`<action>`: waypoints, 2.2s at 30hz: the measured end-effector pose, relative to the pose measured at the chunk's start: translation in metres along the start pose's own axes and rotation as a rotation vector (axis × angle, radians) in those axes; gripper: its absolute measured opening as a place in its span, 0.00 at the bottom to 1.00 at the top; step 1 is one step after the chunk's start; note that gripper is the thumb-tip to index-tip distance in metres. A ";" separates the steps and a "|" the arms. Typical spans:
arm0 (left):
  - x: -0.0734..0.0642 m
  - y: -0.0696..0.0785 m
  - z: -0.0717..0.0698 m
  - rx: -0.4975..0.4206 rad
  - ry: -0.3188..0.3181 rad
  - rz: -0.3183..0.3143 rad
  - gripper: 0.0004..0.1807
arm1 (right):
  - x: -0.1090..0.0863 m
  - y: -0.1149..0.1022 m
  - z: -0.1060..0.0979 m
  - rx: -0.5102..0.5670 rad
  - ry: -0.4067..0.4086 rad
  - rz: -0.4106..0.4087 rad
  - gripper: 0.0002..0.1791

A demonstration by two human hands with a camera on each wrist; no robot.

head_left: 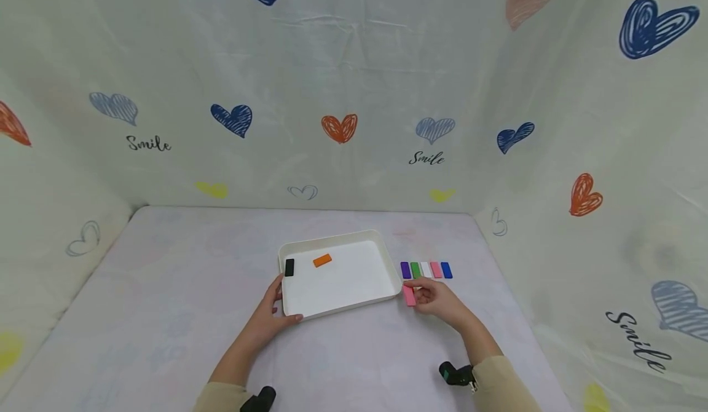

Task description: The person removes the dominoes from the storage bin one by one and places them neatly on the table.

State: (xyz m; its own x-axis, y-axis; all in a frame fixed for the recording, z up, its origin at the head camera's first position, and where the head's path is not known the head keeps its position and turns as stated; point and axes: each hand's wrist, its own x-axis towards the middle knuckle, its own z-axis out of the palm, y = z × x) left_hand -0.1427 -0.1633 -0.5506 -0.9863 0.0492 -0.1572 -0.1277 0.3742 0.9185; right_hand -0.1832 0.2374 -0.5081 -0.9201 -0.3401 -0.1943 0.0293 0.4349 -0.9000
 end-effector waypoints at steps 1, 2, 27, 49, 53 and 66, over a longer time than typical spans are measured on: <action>0.000 0.000 0.000 -0.001 -0.001 0.000 0.60 | -0.002 0.003 -0.002 0.002 0.012 0.009 0.28; 0.000 0.000 0.000 -0.001 -0.001 0.001 0.60 | -0.004 0.005 -0.004 0.000 0.023 0.019 0.28; 0.000 0.005 -0.002 0.017 -0.007 -0.039 0.61 | -0.003 0.048 -0.041 -0.195 0.174 0.168 0.28; 0.003 0.005 -0.001 0.025 0.005 -0.034 0.60 | -0.002 0.063 -0.032 -0.149 0.261 0.139 0.28; 0.002 0.006 0.000 0.015 0.007 -0.039 0.60 | -0.002 0.064 -0.031 -0.157 0.281 0.135 0.25; 0.000 0.006 0.001 0.021 0.004 -0.059 0.61 | -0.003 0.064 -0.029 -0.178 0.321 0.143 0.20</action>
State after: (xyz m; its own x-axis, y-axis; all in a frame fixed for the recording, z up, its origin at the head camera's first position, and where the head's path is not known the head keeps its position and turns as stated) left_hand -0.1429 -0.1598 -0.5459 -0.9775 0.0228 -0.2095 -0.1836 0.3957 0.8998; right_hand -0.1898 0.2903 -0.5538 -0.9879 0.0001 -0.1553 0.1235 0.6063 -0.7856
